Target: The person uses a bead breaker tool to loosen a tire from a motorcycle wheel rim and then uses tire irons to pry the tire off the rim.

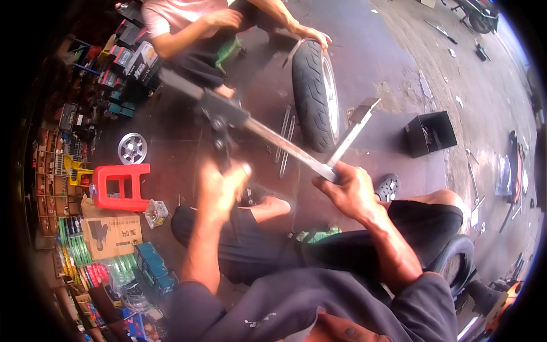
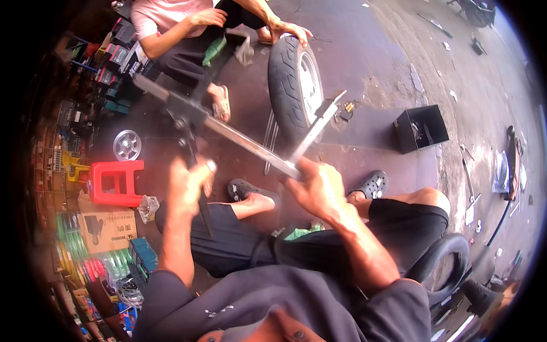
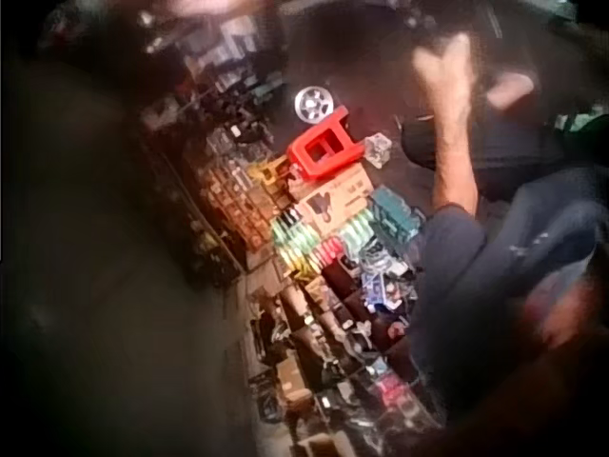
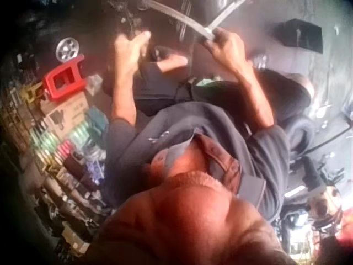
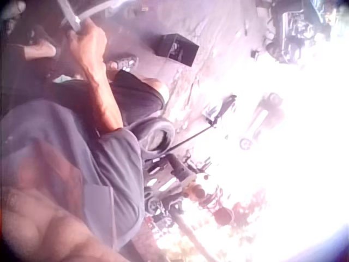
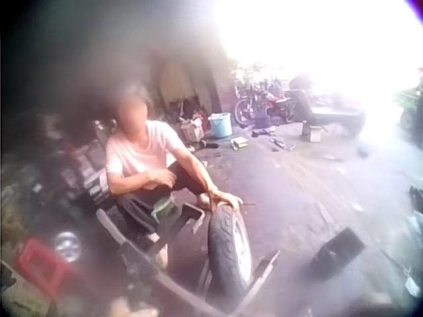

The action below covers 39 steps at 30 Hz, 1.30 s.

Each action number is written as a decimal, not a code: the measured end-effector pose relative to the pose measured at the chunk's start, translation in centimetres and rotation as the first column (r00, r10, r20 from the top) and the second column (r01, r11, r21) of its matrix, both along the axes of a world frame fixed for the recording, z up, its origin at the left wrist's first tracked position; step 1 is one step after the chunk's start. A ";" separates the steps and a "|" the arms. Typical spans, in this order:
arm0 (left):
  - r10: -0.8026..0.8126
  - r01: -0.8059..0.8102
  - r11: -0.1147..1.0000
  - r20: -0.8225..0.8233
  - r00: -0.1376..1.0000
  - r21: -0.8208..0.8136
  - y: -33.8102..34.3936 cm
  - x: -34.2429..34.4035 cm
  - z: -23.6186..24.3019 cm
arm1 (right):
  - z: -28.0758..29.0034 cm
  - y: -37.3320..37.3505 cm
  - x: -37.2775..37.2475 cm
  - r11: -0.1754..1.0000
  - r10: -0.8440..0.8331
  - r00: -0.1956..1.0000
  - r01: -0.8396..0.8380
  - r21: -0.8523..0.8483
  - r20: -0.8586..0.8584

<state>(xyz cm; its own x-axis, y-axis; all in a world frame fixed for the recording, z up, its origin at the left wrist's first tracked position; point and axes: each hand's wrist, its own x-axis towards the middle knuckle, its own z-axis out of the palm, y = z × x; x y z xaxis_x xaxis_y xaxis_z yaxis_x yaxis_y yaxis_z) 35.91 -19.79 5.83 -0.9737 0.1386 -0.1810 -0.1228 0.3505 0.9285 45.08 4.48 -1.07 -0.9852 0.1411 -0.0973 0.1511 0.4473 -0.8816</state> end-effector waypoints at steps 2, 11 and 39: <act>0.018 -0.031 0.998 0.227 0.974 0.056 -1.1 1.9 -0.3 | 0.4 2.1 0.6 0.998 0.069 0.995 -0.068 -0.014 0.075; -0.375 0.390 0.919 0.426 0.823 0.058 -6.0 3.9 -1.4 | 5.5 6.8 -3.2 0.703 0.413 0.874 -0.485 0.520 0.257; -0.055 -0.406 0.770 0.685 0.727 0.492 4.6 5.9 -12.9 | -2.8 7.4 -5.7 0.652 0.183 0.856 -0.473 0.592 0.483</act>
<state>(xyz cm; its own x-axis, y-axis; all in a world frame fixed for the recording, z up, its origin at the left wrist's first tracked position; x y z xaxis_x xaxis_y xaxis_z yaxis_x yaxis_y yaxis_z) 41.83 -15.22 -7.08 -0.6634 0.2754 -0.6957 -0.7461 -0.3134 0.5875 39.40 11.89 -3.90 -0.8905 -0.0172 -0.4546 0.0992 0.9679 -0.2310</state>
